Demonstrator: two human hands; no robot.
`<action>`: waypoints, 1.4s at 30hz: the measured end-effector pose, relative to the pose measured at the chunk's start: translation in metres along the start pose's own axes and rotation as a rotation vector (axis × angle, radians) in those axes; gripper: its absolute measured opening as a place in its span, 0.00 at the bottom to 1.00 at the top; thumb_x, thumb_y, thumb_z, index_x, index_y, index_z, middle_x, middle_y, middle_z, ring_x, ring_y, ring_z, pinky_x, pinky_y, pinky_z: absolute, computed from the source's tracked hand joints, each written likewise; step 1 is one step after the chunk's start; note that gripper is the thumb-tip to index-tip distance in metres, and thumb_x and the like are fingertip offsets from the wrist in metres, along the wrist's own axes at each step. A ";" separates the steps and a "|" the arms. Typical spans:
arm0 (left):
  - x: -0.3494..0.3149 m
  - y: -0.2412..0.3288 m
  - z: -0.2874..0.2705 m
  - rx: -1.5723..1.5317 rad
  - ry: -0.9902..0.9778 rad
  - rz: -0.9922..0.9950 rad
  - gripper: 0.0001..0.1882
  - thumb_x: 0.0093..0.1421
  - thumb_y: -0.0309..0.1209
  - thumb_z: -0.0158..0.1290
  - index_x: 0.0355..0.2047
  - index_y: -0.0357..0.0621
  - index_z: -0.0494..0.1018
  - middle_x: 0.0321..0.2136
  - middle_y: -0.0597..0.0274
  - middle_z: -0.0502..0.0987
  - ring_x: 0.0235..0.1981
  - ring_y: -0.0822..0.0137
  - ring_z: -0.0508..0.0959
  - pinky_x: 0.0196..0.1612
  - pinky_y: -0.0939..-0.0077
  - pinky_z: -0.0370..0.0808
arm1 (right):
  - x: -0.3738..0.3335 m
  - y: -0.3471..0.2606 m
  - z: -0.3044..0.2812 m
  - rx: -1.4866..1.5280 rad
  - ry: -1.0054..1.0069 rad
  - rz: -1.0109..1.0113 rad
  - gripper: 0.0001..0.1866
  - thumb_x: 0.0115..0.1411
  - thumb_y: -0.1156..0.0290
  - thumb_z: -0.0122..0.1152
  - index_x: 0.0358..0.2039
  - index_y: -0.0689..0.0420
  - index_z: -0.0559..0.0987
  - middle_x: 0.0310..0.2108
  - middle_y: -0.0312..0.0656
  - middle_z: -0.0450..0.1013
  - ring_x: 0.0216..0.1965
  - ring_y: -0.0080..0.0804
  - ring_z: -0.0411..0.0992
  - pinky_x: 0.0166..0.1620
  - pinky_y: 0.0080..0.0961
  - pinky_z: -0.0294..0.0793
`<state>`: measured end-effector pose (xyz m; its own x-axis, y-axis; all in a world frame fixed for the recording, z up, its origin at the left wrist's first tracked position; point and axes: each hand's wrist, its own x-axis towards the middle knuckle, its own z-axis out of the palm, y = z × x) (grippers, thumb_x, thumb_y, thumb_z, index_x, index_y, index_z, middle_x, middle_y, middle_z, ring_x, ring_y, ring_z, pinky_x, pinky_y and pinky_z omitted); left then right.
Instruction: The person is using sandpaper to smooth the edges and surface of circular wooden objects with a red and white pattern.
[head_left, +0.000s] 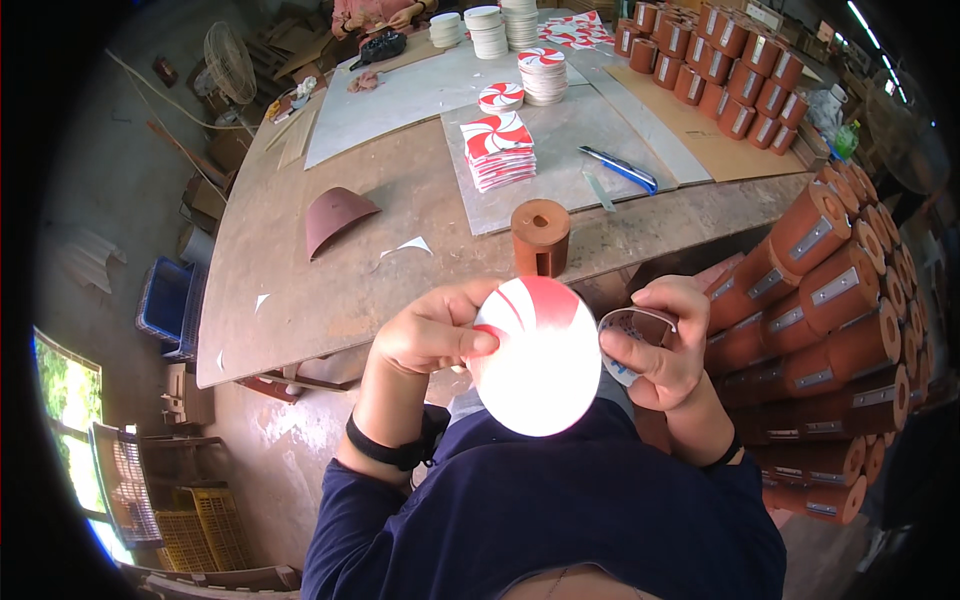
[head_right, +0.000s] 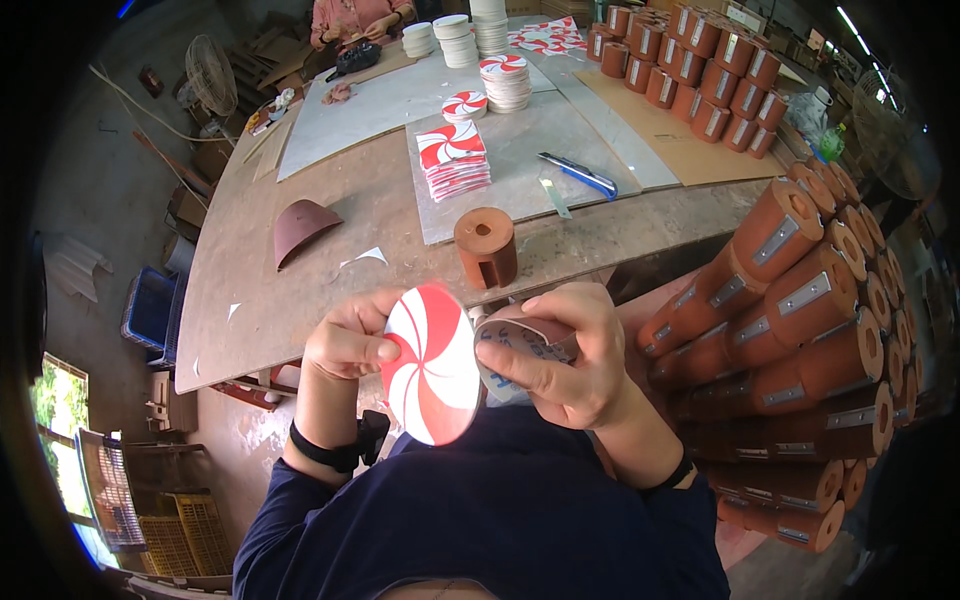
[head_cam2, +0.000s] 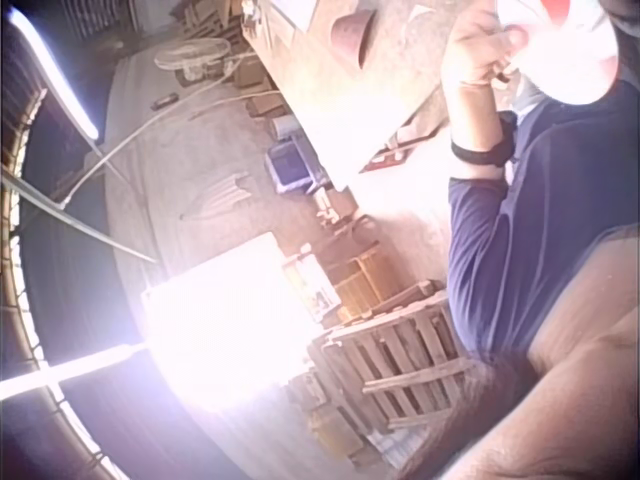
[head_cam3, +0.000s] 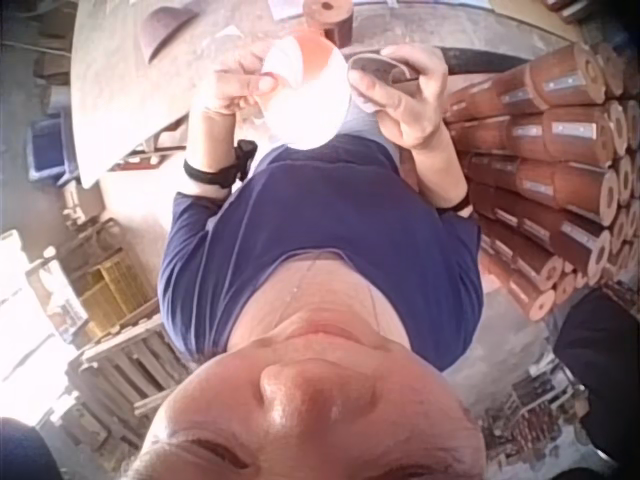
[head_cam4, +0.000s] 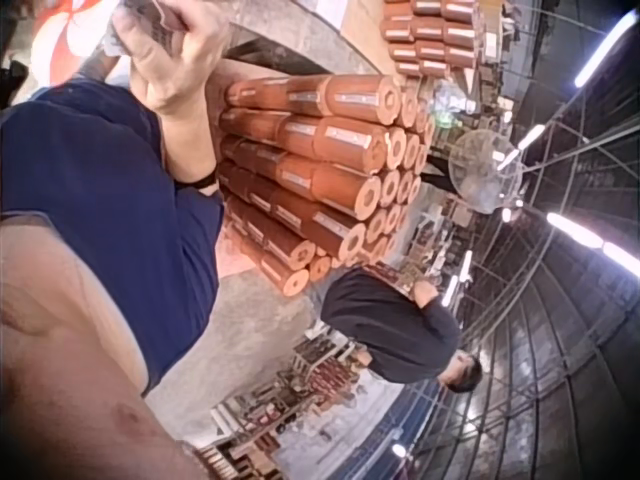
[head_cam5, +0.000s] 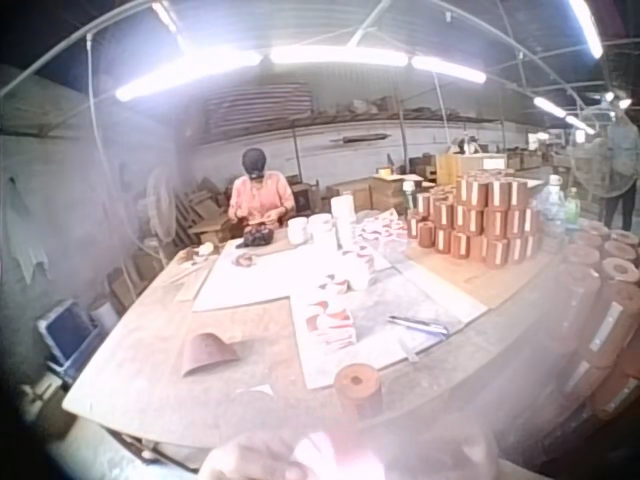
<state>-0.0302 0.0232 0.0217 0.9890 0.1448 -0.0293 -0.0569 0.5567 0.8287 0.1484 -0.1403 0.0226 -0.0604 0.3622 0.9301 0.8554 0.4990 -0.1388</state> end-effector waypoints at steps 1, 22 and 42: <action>0.001 0.001 0.002 0.050 -0.017 -0.013 0.25 0.48 0.19 0.49 0.49 0.28 0.60 0.35 0.56 0.73 0.29 0.74 0.74 0.28 0.86 0.70 | 0.002 -0.001 -0.001 0.008 -0.029 -0.008 0.18 0.40 0.76 0.59 0.35 0.48 0.79 0.37 0.39 0.64 0.33 0.30 0.65 0.36 0.25 0.63; 0.031 -0.031 -0.022 -0.255 0.101 0.245 0.14 0.59 0.28 0.45 0.43 0.34 0.65 0.34 0.57 0.74 0.34 0.70 0.75 0.38 0.77 0.74 | -0.020 0.008 0.014 -0.051 0.004 0.247 0.23 0.41 0.83 0.55 0.41 0.51 0.76 0.36 0.45 0.64 0.34 0.35 0.64 0.36 0.26 0.68; 0.036 -0.032 -0.005 -0.047 0.494 0.224 0.11 0.60 0.28 0.43 0.38 0.33 0.68 0.27 0.58 0.75 0.26 0.72 0.76 0.31 0.77 0.76 | -0.005 -0.020 0.026 -0.200 -0.153 -0.005 0.15 0.43 0.72 0.62 0.34 0.44 0.78 0.35 0.36 0.62 0.31 0.31 0.66 0.30 0.25 0.65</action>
<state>0.0063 0.0145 -0.0090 0.7709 0.6249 -0.1234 -0.2764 0.5027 0.8191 0.1188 -0.1317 0.0121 -0.1292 0.4829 0.8661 0.9389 0.3406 -0.0499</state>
